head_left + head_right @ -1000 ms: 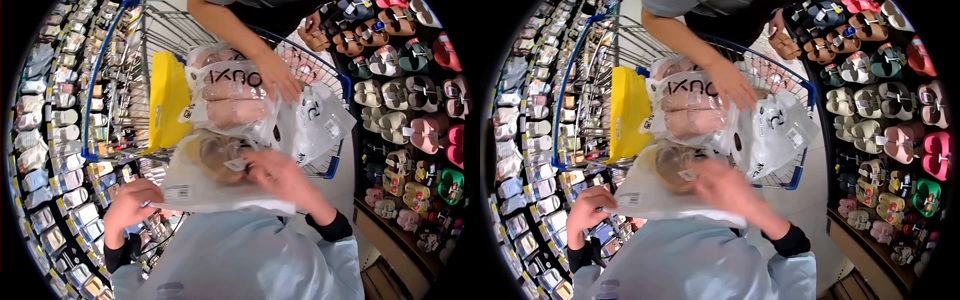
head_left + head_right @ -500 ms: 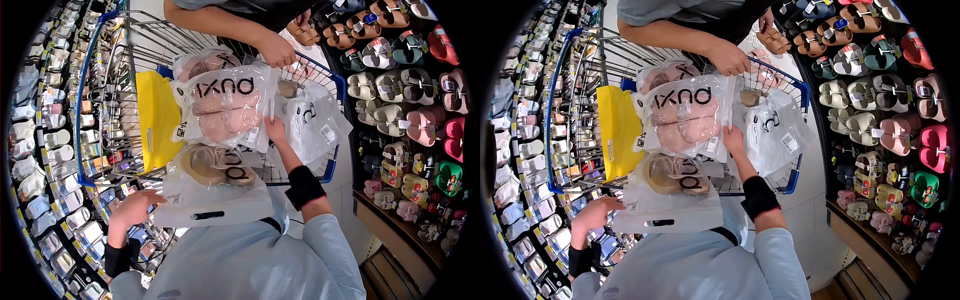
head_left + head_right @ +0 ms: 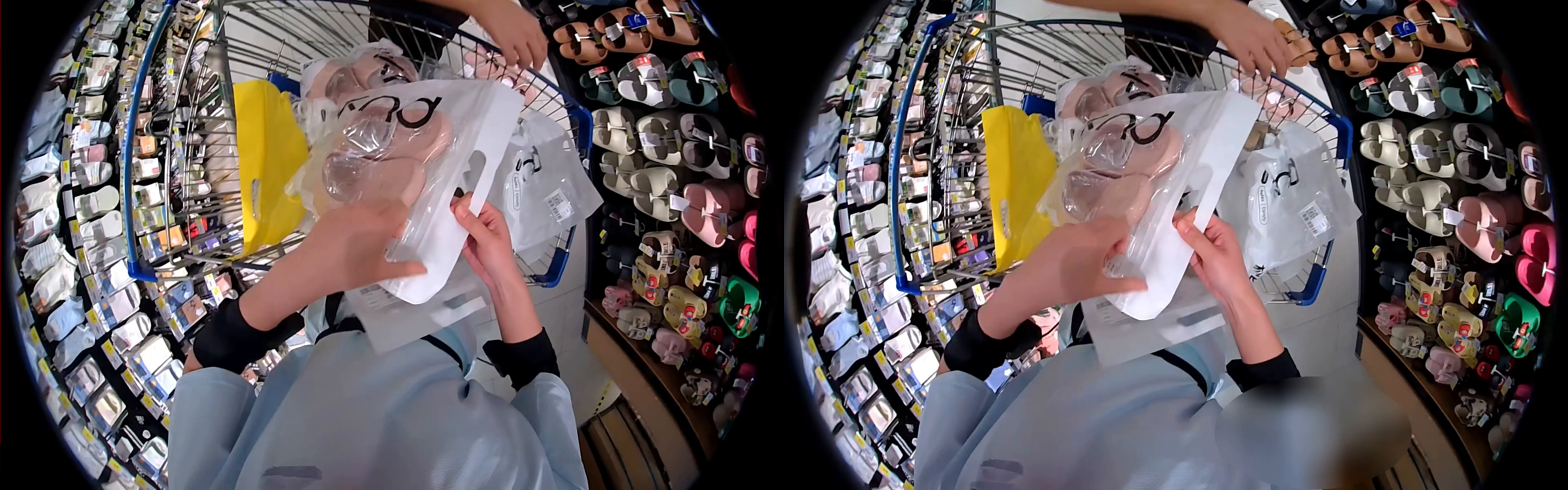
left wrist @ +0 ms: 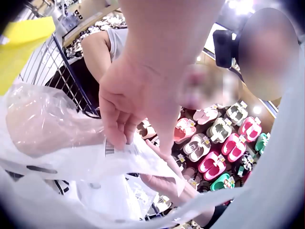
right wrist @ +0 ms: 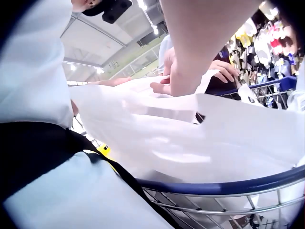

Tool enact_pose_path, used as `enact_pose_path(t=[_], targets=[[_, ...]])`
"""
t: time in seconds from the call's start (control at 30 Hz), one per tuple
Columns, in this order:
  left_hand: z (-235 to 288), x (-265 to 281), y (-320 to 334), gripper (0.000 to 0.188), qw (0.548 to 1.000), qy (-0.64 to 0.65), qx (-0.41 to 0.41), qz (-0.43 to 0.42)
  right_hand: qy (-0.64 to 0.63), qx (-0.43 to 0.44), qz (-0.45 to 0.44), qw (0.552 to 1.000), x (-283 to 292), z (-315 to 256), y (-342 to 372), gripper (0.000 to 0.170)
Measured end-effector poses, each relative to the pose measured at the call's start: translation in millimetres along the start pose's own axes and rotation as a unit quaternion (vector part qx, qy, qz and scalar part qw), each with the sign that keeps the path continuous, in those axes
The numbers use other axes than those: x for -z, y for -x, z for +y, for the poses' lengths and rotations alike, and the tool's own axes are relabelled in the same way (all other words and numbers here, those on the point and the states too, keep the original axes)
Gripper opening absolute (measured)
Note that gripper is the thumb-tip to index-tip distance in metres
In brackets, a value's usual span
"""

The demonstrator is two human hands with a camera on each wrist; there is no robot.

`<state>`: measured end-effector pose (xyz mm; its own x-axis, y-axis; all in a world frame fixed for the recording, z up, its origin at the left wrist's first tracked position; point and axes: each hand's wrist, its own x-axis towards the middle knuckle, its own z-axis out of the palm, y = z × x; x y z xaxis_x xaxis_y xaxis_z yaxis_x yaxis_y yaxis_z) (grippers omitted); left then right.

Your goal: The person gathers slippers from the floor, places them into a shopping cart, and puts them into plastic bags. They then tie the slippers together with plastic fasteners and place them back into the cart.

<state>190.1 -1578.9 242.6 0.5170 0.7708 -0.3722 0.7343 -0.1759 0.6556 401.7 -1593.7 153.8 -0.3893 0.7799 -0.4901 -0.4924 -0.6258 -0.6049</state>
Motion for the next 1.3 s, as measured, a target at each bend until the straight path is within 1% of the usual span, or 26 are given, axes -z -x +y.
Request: enact_pose_path(t=[0.07, 0.13, 0.2, 0.27, 0.3, 0.33, 0.37, 0.4, 0.43, 0.5, 0.53, 0.57, 0.6, 0.67, 0.7, 0.77, 0.8, 0.83, 0.87, 0.93, 1.0, 1.03, 1.1, 1.2, 1.27, 1.3], targets=[[2, -6, 13, 0.043, 0.999, 0.005, -0.030, 0.009, -0.034, 0.015, -0.007, 0.999, -11, 0, 6, 0.012], [5, -11, 32, 0.046, 0.994, -0.020, -0.086, 0.058, -0.081, 0.024, 0.024, 0.996, -18, 2, 13, 0.010], [1, -22, 46, 0.041, 0.992, -0.039, -0.085, 0.082, -0.100, 0.011, 0.031, 0.994, -26, 0, 20, 0.010], [-4, -26, 59, 0.031, 0.977, -0.093, -0.141, 0.128, -0.098, 0.015, 0.063, 0.993, -29, 0, 26, 0.011], [-6, -29, 66, 0.023, 0.966, -0.090, -0.158, 0.186, -0.039, 0.020, 0.067, 0.997, -28, -6, 28, 0.012], [-9, -29, 71, 0.023, 0.965, -0.092, -0.155, 0.188, -0.039, 0.019, 0.063, 0.997, -24, -17, 32, 0.012], [-12, -27, 76, 0.024, 0.950, -0.102, -0.165, 0.245, 0.133, 0.014, 0.051, 0.990, -17, -30, 36, 0.013], [-15, -26, 78, 0.025, 0.930, -0.111, -0.175, 0.304, 0.304, 0.012, 0.037, 0.952, -15, -43, 37, 0.014], [-17, -23, 80, 0.027, 0.924, -0.111, -0.185, 0.317, 0.308, 0.015, 0.029, 0.951, -19, -56, 36, 0.014], [-20, -22, 86, 0.027, 0.920, -0.120, -0.188, 0.321, 0.451, 0.215, 0.063, 0.864, -34, -79, 39, 0.009], [-20, -22, 90, 0.026, 0.919, -0.126, -0.195, 0.318, 0.451, 0.215, 0.060, 0.864, -52, -85, 38, 0.009], [-19, -22, 92, 0.026, 0.919, -0.128, -0.194, 0.319, 0.540, 0.306, -0.040, 0.783, -78, -87, 31, 0.010], [-17, -20, 94, 0.026, 0.917, -0.132, -0.197, 0.321, 0.612, 0.387, -0.139, 0.675, -98, -83, 25, 0.013], [-15, -14, 100, 0.025, 0.914, -0.138, -0.200, 0.325, 0.601, 0.356, -0.227, 0.678, -116, -57, 15, 0.021], [-14, -10, 103, 0.025, 0.916, -0.126, -0.188, 0.330, 0.601, 0.359, -0.226, 0.677, -121, -45, 12, 0.021], [-14, -3, 107, 0.024, 0.916, -0.115, -0.180, 0.340, 0.594, 0.338, -0.317, 0.657, -125, -28, 8, 0.022], [-14, -1, 111, 0.023, 0.918, -0.105, -0.155, 0.349, 0.597, 0.340, -0.315, 0.655, -128, -25, 10, 0.022], [-15, 1, 113, 0.022, 0.920, -0.095, -0.131, 0.357, 0.617, 0.371, -0.301, 0.625, -130, -24, 14, 0.022], [-15, 3, 113, 0.022, 0.918, -0.096, -0.136, 0.359, 0.636, 0.403, -0.287, 0.593, -131, -23, 16, 0.022], [-15, 6, 116, 0.021, 0.923, -0.070, -0.142, 0.351, 0.639, 0.433, -0.277, 0.573, -129, -19, 16, 0.021], [-23, 12, 124, 0.020, 0.919, -0.067, -0.136, 0.363, 0.660, 0.467, -0.275, 0.520, -116, -20, 12, 0.020], [-29, 17, 131, 0.019, 0.917, -0.063, -0.129, 0.373, 0.686, 0.456, -0.261, 0.504, -105, -23, 10, 0.019], [-39, 32, 153, 0.020, 0.907, -0.069, -0.055, 0.411, 0.726, 0.428, -0.234, 0.485, -75, -41, 11, 0.018], [-61, 38, 184, 0.017, 0.934, 0.024, 0.045, 0.355, 0.745, 0.422, -0.199, 0.476, -47, -55, 18, 0.020], [-71, 45, 195, 0.017, 0.970, 0.058, 0.110, 0.208, 0.750, 0.430, -0.173, 0.471, -46, -52, 22, 0.021], [-78, 52, 196, 0.023, 0.988, 0.075, 0.103, 0.090, 0.739, 0.440, -0.172, 0.481, -49, -48, 24, 0.022]])
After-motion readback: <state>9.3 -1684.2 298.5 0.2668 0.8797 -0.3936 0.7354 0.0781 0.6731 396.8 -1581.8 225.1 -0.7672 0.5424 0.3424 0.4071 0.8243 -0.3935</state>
